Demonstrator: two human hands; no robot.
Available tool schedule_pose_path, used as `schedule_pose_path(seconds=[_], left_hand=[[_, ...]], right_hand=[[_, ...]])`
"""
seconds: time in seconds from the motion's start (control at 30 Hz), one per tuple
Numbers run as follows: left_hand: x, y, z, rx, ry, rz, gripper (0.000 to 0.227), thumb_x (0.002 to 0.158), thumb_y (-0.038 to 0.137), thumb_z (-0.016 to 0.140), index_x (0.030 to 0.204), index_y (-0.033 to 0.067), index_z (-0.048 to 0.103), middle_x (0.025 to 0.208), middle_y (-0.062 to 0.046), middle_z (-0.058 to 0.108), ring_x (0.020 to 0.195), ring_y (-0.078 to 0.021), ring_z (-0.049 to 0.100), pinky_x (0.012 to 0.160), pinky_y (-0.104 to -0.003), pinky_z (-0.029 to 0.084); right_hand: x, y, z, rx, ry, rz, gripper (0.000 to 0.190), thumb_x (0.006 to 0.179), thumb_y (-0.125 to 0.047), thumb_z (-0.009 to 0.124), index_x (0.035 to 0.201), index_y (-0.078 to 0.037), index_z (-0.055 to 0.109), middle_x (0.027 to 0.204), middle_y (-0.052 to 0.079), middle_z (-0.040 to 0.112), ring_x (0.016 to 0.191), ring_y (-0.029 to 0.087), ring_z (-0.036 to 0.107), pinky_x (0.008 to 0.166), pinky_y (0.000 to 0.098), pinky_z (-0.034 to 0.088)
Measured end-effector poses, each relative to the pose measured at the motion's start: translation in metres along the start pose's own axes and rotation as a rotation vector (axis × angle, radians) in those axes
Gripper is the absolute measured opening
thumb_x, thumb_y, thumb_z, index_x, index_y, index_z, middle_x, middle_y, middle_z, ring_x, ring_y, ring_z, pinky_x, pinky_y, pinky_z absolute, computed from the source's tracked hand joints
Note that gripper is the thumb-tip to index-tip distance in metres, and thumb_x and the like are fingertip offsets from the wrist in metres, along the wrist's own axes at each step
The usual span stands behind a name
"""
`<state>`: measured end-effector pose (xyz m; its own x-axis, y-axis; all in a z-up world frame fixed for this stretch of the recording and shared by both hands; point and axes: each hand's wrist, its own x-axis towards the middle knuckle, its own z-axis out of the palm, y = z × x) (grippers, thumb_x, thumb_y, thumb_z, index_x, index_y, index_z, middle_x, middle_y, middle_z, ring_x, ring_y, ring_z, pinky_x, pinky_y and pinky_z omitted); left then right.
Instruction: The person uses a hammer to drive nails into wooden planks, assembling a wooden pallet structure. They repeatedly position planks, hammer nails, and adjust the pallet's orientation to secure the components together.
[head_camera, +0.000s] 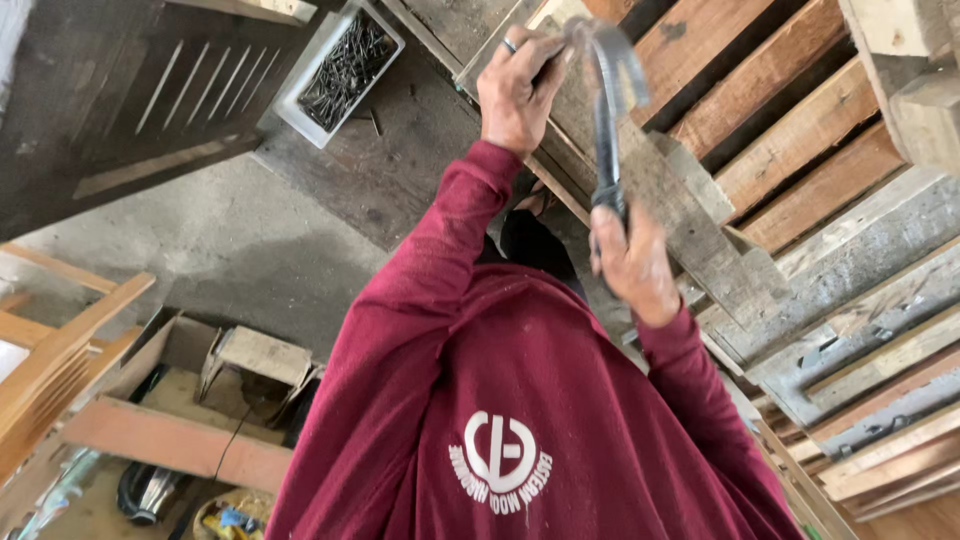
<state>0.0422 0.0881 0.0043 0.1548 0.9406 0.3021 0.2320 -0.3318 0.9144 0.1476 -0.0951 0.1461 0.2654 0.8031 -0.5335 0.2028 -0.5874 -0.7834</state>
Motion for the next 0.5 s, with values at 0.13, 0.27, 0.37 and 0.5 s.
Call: schedule_pose_path(seconds=[0.13,0.27,0.37,0.5], left_hand=[[0.001,-0.006,-0.013,-0.271,-0.136,-0.264,0.013,0.095,0.007,0.077,0.108,0.0064,0.076,0.1,-0.004,0.074,0.085,-0.015,0.071,0.077,-0.034,0.064],[0.03,-0.012,-0.053,-0.337,-0.215,-0.062,0.032,0.095,0.008,0.081,0.122,-0.0018,0.068,0.118,-0.01,0.074,0.106,-0.0218,0.072,0.092,-0.044,0.06],[0.033,-0.007,-0.045,0.005,-0.311,-0.517,0.039,0.085,0.02,0.086,0.114,0.0007,0.067,0.108,-0.009,0.077,0.091,-0.0179,0.078,0.084,-0.036,0.063],[0.022,-0.017,-0.046,-0.025,-0.208,-0.472,0.031,0.084,0.023,0.087,0.107,0.0043,0.077,0.098,-0.009,0.084,0.087,-0.0202,0.081,0.081,-0.037,0.062]], right_hand=[[-0.024,0.002,-0.003,0.366,0.023,0.039,0.038,0.107,-0.039,0.055,0.11,-0.001,0.054,0.072,0.006,0.056,0.051,0.013,0.052,0.047,0.0271,0.043],[-0.051,0.021,0.012,0.567,0.069,-0.036,0.03,0.107,-0.032,0.055,0.113,-0.002,0.053,0.077,0.005,0.057,0.054,0.013,0.054,0.051,0.0264,0.046],[-0.059,0.038,0.02,0.559,0.073,-0.01,0.029,0.108,-0.031,0.055,0.113,-0.002,0.053,0.074,0.005,0.055,0.054,0.011,0.053,0.05,0.0257,0.044],[-0.061,0.049,0.034,0.548,0.095,0.026,0.027,0.106,-0.03,0.055,0.108,-0.004,0.054,0.07,0.002,0.054,0.048,0.01,0.05,0.045,0.0251,0.042]])
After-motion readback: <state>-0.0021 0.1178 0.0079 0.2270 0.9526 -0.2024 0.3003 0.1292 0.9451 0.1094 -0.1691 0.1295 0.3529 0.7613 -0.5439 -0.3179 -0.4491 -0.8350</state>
